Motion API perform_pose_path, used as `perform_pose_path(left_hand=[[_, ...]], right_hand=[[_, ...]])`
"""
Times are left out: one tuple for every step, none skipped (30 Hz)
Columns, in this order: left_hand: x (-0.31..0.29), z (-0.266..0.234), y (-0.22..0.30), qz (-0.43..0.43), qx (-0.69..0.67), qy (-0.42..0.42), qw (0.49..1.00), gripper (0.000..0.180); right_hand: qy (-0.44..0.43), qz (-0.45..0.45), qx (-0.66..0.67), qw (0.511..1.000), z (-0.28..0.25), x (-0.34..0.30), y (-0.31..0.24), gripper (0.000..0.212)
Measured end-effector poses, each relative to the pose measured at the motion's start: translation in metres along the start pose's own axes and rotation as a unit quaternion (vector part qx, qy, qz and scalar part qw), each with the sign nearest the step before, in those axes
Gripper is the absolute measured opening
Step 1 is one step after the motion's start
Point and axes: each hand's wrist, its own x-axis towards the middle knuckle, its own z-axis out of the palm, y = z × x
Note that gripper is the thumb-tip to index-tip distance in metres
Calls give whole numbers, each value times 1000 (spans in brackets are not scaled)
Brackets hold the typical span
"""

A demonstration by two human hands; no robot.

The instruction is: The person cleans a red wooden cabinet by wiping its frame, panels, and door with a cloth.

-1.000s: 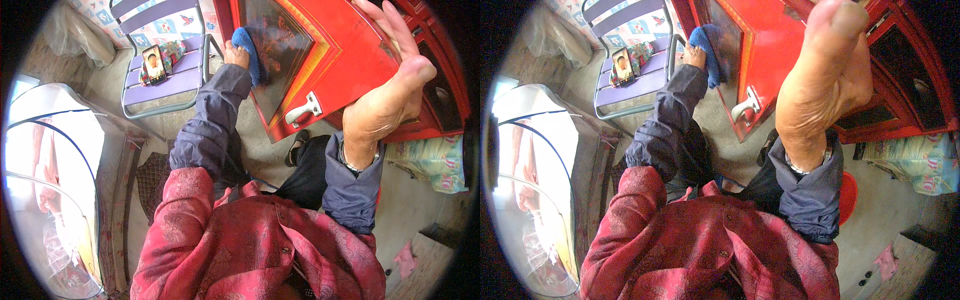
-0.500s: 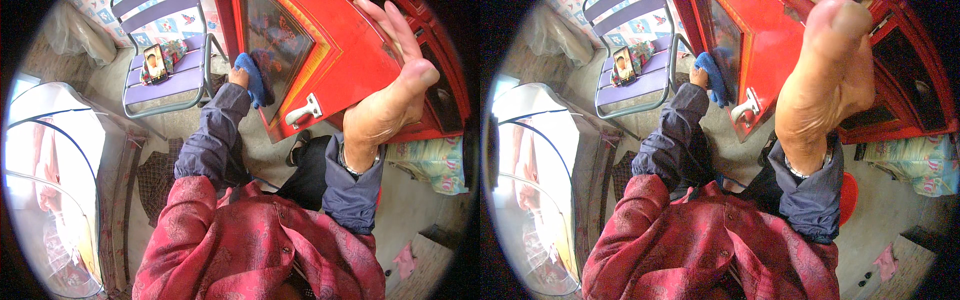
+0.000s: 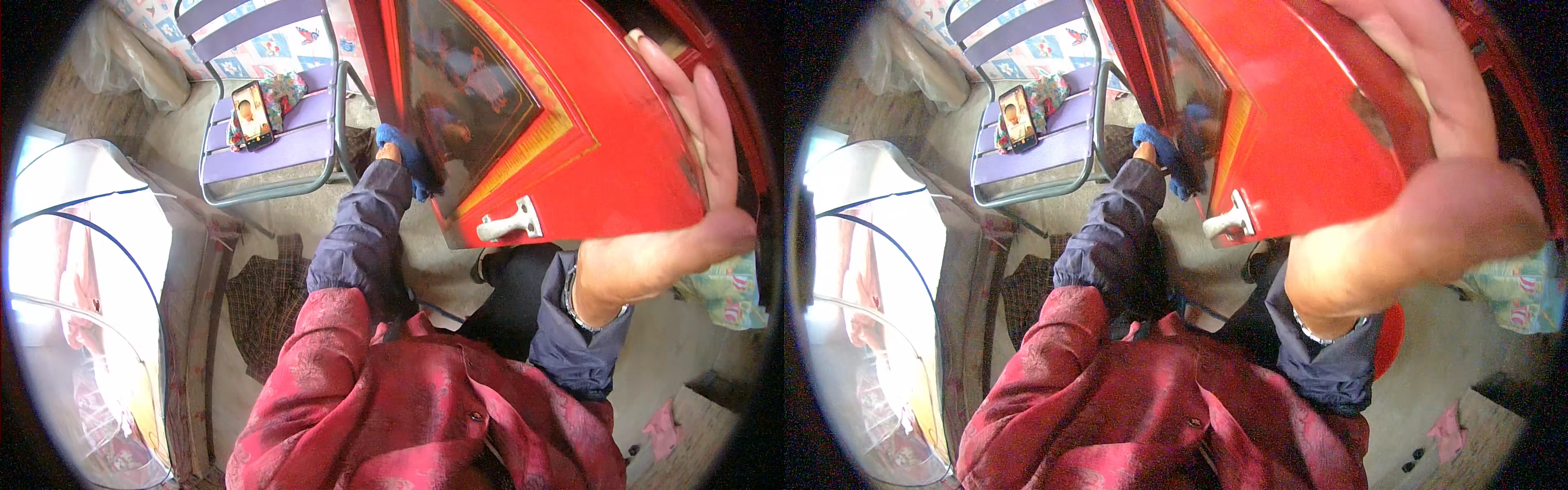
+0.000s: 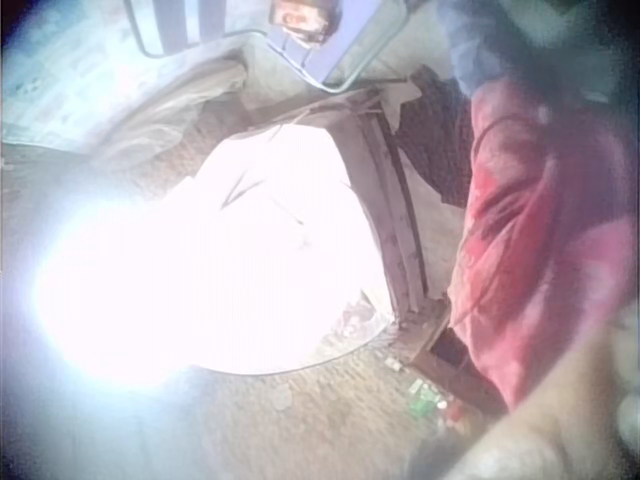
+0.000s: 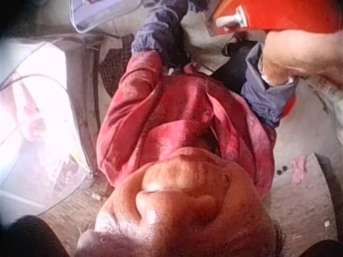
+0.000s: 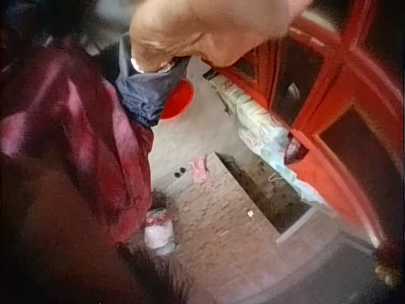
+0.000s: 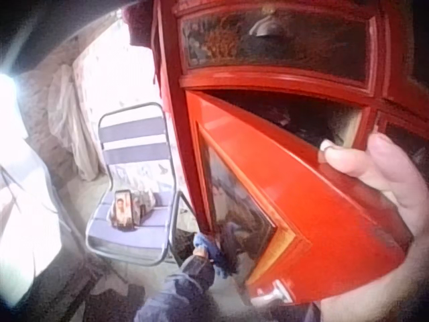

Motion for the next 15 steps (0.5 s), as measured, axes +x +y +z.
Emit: perform_pose_path(left_hand=[[12,5,10,6,1,4,1000,19],[16,10,14,6,1,8,1000,20],[28,20,17,6,-4,8,1000,20],[49,26,34,16,-2,12,1000,20],[71,27,47,24,-1,19,1000,21],[62,48,42,16,-13,7,1000,21],[84,48,55,23,-10,14,1000,21],[146,14,94,53,17,51,997,22],[183,-14,135,79,34,72,994,22],[155,36,111,57,4,44,997,22],[135,62,111,48,-12,24,998,23],[123,77,115,44,-15,19,999,23],[112,99,125,42,-25,12,999,24],[161,65,171,75,-2,45,996,24],[163,67,181,78,-3,48,996,24]], right_hand=[[0,1,2,1000,1,0,-1,104],[2,7,-14,1000,0,-2,2,104],[4,10,-35,999,1,-3,3,104],[6,9,-30,999,1,1,-1,104],[11,9,-33,999,2,1,-4,105],[20,11,-64,998,-3,2,7,106],[26,14,-66,997,-2,2,5,108],[15,19,-16,1000,8,0,-14,108],[4,19,11,1000,9,2,-29,109],[1,19,-44,999,2,5,-8,111],[10,18,-74,997,-10,12,4,111],[-2,32,-73,997,-17,14,14,113],[-13,41,-74,996,-23,16,17,116],[-53,-2,-26,998,-14,12,-1,92],[-54,-1,-27,998,-5,7,-6,92]])
